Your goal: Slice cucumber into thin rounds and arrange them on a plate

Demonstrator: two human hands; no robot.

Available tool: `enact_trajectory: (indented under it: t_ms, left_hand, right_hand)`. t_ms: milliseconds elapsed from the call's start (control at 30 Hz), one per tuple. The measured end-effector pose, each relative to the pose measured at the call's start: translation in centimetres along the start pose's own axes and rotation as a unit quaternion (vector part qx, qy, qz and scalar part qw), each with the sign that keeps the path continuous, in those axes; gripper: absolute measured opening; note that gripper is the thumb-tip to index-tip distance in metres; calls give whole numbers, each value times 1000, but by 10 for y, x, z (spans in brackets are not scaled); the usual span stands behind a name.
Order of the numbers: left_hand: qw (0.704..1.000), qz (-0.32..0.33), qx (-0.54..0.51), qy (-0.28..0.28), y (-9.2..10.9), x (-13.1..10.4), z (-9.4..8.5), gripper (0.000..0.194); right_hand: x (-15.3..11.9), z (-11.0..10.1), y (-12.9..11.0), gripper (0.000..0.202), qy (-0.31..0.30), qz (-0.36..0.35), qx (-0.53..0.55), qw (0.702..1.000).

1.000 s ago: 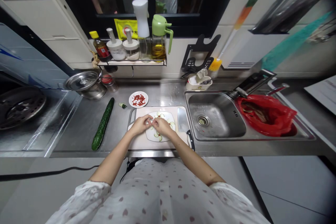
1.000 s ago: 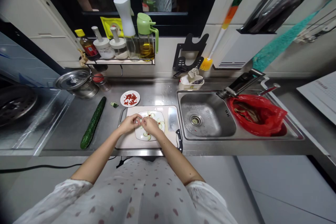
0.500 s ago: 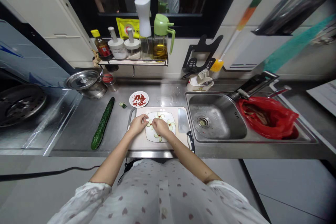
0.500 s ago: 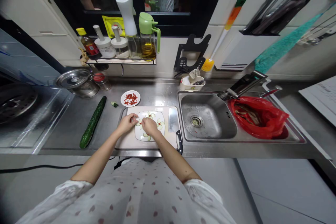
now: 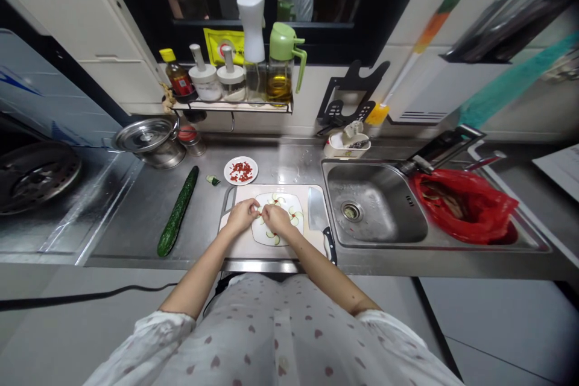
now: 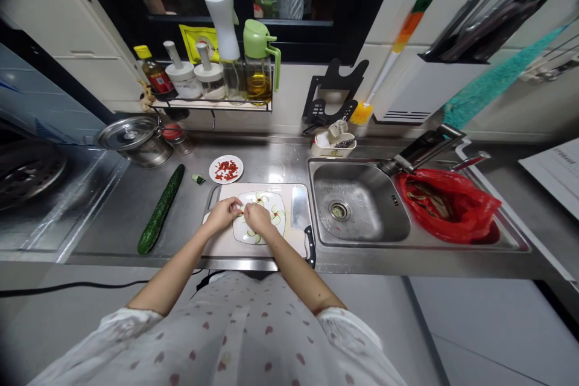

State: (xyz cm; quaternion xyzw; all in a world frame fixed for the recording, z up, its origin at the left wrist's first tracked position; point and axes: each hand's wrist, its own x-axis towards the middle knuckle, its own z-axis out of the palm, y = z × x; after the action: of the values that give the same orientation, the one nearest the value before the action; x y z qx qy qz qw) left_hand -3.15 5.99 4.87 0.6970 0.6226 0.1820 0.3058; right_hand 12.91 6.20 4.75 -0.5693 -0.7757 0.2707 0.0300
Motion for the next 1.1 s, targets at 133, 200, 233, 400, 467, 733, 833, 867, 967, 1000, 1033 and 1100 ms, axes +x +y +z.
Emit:
enact_trajectory:
  t_ms: [133,200,233,400,467,733,833,867,967,1000,1033,1100]
  left_hand:
    - [1000,7,0,-1,2,1,1,18]
    - [1000,5,6,-4,4,1,1,19]
    - [1000,2,11,-6,4,1,1,19]
    - [1000,-2,28,-10,6,0,3,21]
    - [999,1,31,-11,6,0,4,20]
    - [1000,-6,-3,3,1,0,5,20]
    - [999,-23,-21,16,-2,1,3,20]
    - [999,-23,-20,20,-3,1,3,20]
    - [1000,-19,-8,21,-2,1,2,19]
    - [1000,-19,-2,21,-1,0,2,19]
    - [1000,-18,3,19,0,0,2,19]
    - [1000,-16,12,16,3,-1,2,20]
  right_hand:
    - [1,2,1,22,-1,0,0,1000]
    - [1,2,1,22,-3,1,-4,1000]
    - [2,2,0,22,-6,3,-8,1000]
    - [2,1,-3,22,-9,21,-27,999]
    - [1,2,-3,22,-6,24,-27,999]
    - [-5,-1,1,18,30,26,-2,999]
    - [-7,-4,1,18,39,33,4,999]
    - [-8,-4,1,18,40,33,7,999]
    - [-7,-4,-2,17,38,26,14,999]
    - [-7,-3,-3,16,37,23,15,999]
    - [-7,-3,-4,16,35,20,16,999]
    - [-6,-1,-5,16,31,15,13,999]
